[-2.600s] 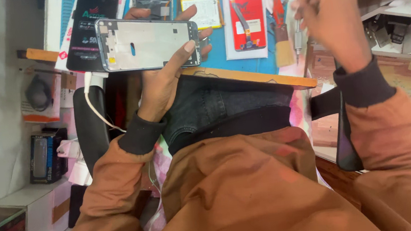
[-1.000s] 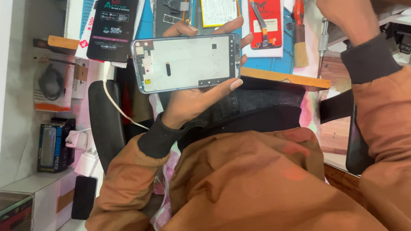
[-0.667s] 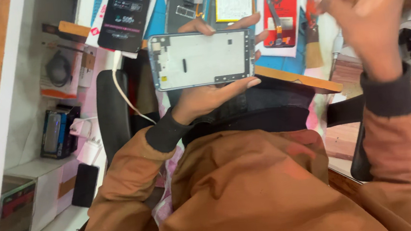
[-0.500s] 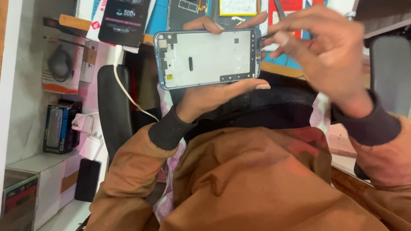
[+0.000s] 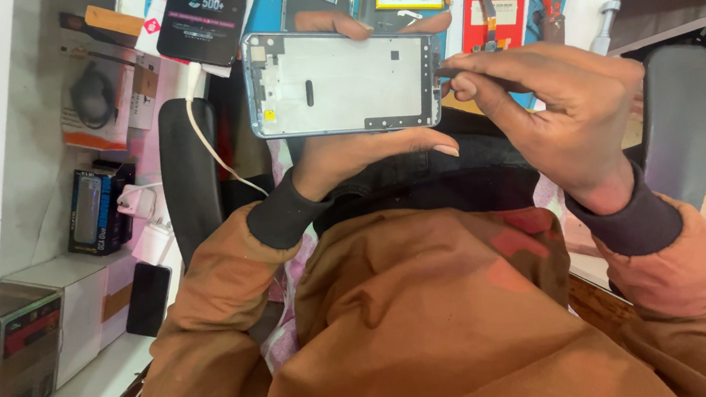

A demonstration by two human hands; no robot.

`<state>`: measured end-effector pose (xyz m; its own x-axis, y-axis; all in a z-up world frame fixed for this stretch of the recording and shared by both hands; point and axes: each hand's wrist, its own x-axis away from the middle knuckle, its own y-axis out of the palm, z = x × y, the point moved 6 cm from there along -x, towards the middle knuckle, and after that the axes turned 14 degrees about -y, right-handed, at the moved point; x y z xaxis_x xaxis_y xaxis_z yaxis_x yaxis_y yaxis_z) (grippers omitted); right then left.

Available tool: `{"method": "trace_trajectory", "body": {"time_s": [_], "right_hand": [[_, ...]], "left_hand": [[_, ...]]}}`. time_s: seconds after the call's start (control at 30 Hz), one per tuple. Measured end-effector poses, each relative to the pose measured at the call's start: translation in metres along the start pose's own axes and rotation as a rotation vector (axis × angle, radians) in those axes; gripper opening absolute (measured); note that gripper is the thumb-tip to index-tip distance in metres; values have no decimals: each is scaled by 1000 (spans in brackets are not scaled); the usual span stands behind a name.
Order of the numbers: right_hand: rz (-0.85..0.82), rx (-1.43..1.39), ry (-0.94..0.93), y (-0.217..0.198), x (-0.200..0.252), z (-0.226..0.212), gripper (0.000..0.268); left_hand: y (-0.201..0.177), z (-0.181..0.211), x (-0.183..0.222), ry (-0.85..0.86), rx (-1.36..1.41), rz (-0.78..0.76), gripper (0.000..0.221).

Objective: The person cleans the inside of a smartphone frame with a brush and then installs a battery into the frame. The person handles the frame and battery by hand.

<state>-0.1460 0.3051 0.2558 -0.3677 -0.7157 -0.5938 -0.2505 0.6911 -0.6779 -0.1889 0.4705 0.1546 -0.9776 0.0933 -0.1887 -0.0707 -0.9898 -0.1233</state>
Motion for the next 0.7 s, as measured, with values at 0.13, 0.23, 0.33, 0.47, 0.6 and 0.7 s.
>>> {"method": "trace_trajectory", "body": {"time_s": [0.13, 0.23, 0.33, 0.47, 0.6, 0.7], "right_hand": [[-17, 77, -52, 0, 5, 1, 13], [-12, 69, -71, 1, 6, 0, 7], [-11, 54, -76, 1, 7, 0, 10], [-10, 68, -77, 1, 6, 0, 11], [-17, 74, -120, 0, 1, -6, 9], [-53, 152, -161, -4, -5, -12, 10]], "left_hand": [[1, 0, 0, -11, 39, -17, 89], [1, -1, 0, -15, 47, -26, 89], [1, -1, 0, -8, 54, -23, 89], [0, 2, -1, 10, 29, -11, 88], [0, 4, -2, 2, 33, -22, 84], [5, 2, -2, -49, 166, -85, 78]]}}
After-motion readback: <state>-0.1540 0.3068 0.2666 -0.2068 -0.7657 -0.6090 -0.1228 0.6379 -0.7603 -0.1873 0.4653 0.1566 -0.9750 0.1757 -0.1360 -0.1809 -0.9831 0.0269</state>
